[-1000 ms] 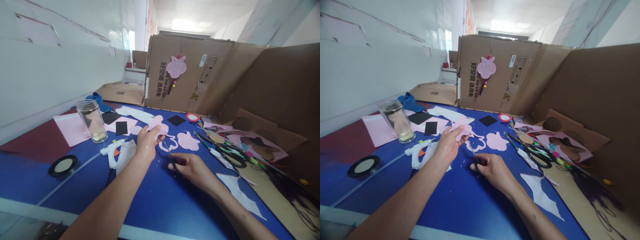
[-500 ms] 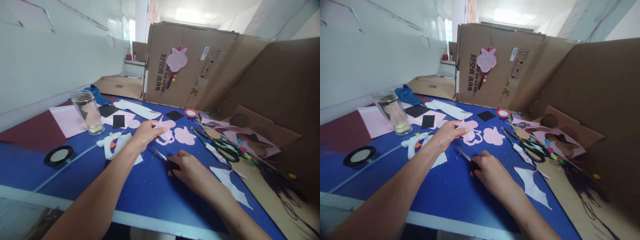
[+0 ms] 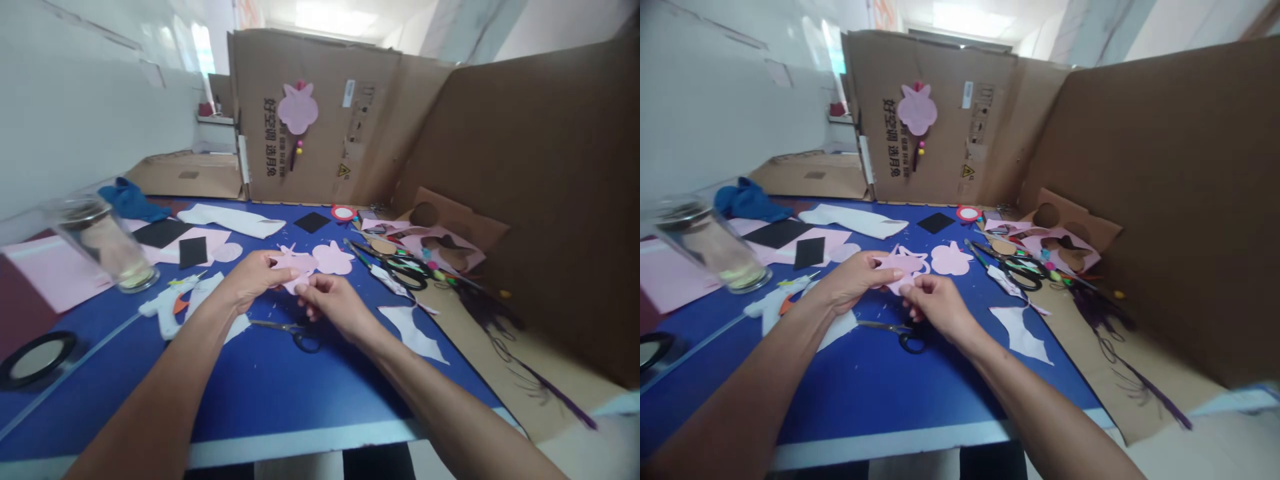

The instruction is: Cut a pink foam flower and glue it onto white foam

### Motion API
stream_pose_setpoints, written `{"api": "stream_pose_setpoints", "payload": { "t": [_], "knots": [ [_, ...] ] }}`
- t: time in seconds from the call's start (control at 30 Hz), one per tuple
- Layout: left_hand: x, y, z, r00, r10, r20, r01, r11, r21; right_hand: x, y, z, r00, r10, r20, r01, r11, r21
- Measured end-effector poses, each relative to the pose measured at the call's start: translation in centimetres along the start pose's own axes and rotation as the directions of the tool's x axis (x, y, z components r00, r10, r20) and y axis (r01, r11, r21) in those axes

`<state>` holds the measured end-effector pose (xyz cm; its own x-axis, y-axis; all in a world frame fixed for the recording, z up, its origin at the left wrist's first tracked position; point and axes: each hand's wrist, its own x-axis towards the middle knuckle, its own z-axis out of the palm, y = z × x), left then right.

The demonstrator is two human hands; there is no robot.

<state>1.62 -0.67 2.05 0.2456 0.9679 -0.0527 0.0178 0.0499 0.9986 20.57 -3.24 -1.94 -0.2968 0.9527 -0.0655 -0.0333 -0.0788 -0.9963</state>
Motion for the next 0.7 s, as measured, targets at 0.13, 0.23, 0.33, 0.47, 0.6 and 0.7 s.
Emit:
{"api": "stream_pose_setpoints", "payload": {
  "t": [0.13,0.23,0.33,0.47,0.6,0.7],
  "knots": [
    [0.4,-0.1,-0.5,0.996,-0.090,-0.025,0.091,0.994,0.067,0.4,0.8,1.1,0.998,-0.034,-0.059,0.037,0.998,0.059],
    [0.6,-0.3,-0.5,0.989,-0.133,-0.059,0.137,0.987,0.081,0.6,0.8,1.2,0.995,-0.049,-0.091,0.058,0.994,0.095],
    [0.8,-0.4,-0.2,0.987,-0.127,-0.100,0.131,0.991,0.033,0.8,0.9,1.0,0.996,-0.046,-0.074,0.055,0.992,0.118],
    [0.9,-0.3,-0.2,0.972,-0.103,-0.211,0.094,0.994,-0.054,0.5,1.5,1.7,0.999,-0.047,-0.019,0.049,0.992,0.114],
    [1.1,-0.2,-0.4,0.949,-0.095,-0.300,0.067,0.993,-0.101,0.0,2.3,2.9,0.993,-0.108,0.046,0.107,0.994,0.021],
    [1.1,-0.5,-0.5,0.954,-0.082,-0.288,0.057,0.994,-0.092,0.0,2.2,2.7,0.993,-0.092,0.076,0.095,0.995,-0.039]
  ]
}}
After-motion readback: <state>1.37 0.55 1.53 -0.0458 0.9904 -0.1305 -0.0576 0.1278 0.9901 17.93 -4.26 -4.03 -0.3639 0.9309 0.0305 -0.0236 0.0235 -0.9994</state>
